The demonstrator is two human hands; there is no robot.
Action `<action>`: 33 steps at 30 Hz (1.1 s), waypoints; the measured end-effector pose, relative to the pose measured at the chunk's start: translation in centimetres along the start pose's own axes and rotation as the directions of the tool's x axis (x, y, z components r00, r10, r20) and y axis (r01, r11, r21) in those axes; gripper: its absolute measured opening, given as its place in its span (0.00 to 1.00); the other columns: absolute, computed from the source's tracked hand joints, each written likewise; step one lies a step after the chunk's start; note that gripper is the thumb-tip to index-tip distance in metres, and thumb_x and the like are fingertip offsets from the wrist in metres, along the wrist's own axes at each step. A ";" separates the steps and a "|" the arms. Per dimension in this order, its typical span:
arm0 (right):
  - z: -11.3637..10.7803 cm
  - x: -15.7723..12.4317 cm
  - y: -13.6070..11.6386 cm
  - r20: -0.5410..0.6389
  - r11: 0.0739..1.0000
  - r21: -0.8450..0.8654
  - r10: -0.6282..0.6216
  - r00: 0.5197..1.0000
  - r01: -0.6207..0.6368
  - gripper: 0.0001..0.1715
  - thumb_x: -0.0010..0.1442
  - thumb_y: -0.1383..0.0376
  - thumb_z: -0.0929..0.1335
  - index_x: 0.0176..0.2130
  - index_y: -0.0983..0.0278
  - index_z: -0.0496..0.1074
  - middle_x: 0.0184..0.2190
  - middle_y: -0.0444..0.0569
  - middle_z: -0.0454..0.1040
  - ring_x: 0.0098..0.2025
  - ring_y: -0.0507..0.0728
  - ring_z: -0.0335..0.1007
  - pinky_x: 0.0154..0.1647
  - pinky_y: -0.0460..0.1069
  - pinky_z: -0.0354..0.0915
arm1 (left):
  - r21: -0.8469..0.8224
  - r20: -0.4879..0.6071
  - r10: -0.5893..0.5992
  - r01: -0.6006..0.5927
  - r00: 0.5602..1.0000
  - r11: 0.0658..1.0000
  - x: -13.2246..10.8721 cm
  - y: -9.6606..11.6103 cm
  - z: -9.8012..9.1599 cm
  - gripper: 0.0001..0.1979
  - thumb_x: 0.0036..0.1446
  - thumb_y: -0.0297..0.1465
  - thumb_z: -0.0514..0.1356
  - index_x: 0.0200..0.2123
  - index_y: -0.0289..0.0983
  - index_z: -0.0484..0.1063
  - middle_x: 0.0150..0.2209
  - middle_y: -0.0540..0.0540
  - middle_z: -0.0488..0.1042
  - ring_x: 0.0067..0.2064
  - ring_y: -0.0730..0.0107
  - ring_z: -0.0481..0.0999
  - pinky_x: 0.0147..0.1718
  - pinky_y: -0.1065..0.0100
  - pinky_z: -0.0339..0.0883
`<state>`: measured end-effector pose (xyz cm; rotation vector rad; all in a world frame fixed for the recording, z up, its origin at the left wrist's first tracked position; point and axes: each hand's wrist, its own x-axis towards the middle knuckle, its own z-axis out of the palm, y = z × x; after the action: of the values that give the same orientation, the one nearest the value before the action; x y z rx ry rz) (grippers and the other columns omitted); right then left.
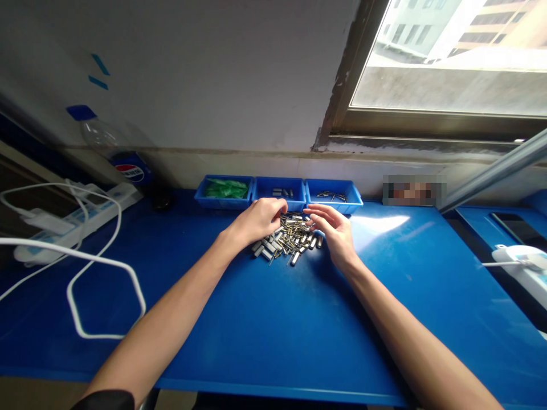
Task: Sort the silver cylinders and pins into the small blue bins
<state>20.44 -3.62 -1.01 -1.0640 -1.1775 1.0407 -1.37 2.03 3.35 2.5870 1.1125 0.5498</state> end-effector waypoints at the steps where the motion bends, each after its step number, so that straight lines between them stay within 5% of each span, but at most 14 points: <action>1: 0.0 0.0 0.0 0.001 1.000 -0.003 0.000 1.000 0.000 0.17 0.62 0.56 0.75 0.49 0.59 0.80 0.48 0.51 0.84 0.38 0.57 0.80 0.40 0.54 0.74 | -0.048 -0.033 0.029 -0.030 0.999 0.998 0.1 0.1 0.0 0.11 0.55 0.17 0.60 0.38 0.35 0.76 0.35 0.47 0.79 0.35 0.67 0.78 0.35 0.69 0.69; 6: 0.1 -0.1 0.0 0.020 1.000 -0.009 0.004 1.000 -0.004 0.18 0.61 0.55 0.75 0.49 0.59 0.80 0.43 0.50 0.85 0.39 0.58 0.81 0.43 0.54 0.75 | -0.165 -0.182 0.114 -0.145 0.977 0.976 0.2 0.4 0.1 0.10 0.55 0.17 0.63 0.37 0.34 0.81 0.36 0.46 0.81 0.35 0.69 0.79 0.37 0.70 0.72; 17: 0.4 -0.3 -0.3 0.052 0.996 -0.007 0.092 0.994 -0.092 0.19 0.52 0.52 0.80 0.40 0.59 0.84 0.36 0.49 0.86 0.37 0.59 0.82 0.42 0.55 0.76 | -0.290 -0.283 0.125 -0.209 0.951 0.934 0.2 1.3 -0.1 0.07 0.55 0.18 0.65 0.36 0.34 0.80 0.37 0.46 0.79 0.34 0.72 0.79 0.36 0.71 0.74; 21: 0.3 -0.2 -0.3 0.020 0.997 0.009 0.077 0.997 -0.077 0.17 0.53 0.54 0.80 0.40 0.59 0.84 0.36 0.49 0.86 0.36 0.59 0.82 0.43 0.55 0.76 | -0.203 -0.222 0.111 -0.157 0.969 0.967 0.2 0.9 0.2 0.07 0.58 0.21 0.66 0.40 0.34 0.81 0.40 0.44 0.82 0.38 0.66 0.81 0.40 0.67 0.77; 25: 0.0 0.1 -0.2 -0.111 1.000 -0.014 -0.006 0.994 0.005 0.16 0.54 0.55 0.79 0.41 0.59 0.84 0.37 0.50 0.86 0.39 0.61 0.83 0.47 0.58 0.77 | -0.081 -0.043 0.074 -0.077 0.996 0.994 0.1 -0.4 0.7 0.14 0.65 0.22 0.60 0.50 0.36 0.82 0.50 0.41 0.84 0.50 0.58 0.84 0.53 0.61 0.76; 29: -0.5 0.5 0.3 -0.251 0.993 -0.068 -0.107 0.962 0.093 0.22 0.56 0.56 0.78 0.50 0.59 0.82 0.51 0.54 0.84 0.49 0.64 0.82 0.56 0.63 0.76 | -0.026 0.127 0.076 -0.073 0.989 0.997 -0.1 -1.6 1.2 0.20 0.63 0.18 0.57 0.51 0.38 0.83 0.51 0.42 0.84 0.52 0.60 0.84 0.54 0.66 0.76; 33: -0.9 0.7 0.8 -0.249 0.991 -0.107 -0.106 0.963 0.082 0.28 0.58 0.57 0.76 0.57 0.59 0.78 0.60 0.56 0.79 0.52 0.65 0.82 0.57 0.64 0.75 | 0.044 0.088 0.091 -0.095 0.992 0.994 -0.1 -2.1 1.6 0.19 0.61 0.17 0.59 0.47 0.38 0.85 0.47 0.42 0.85 0.50 0.61 0.84 0.52 0.67 0.76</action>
<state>21.31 -2.86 -1.75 -1.1677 -1.0662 0.7546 -2.10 3.19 1.06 2.6876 0.9934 0.4331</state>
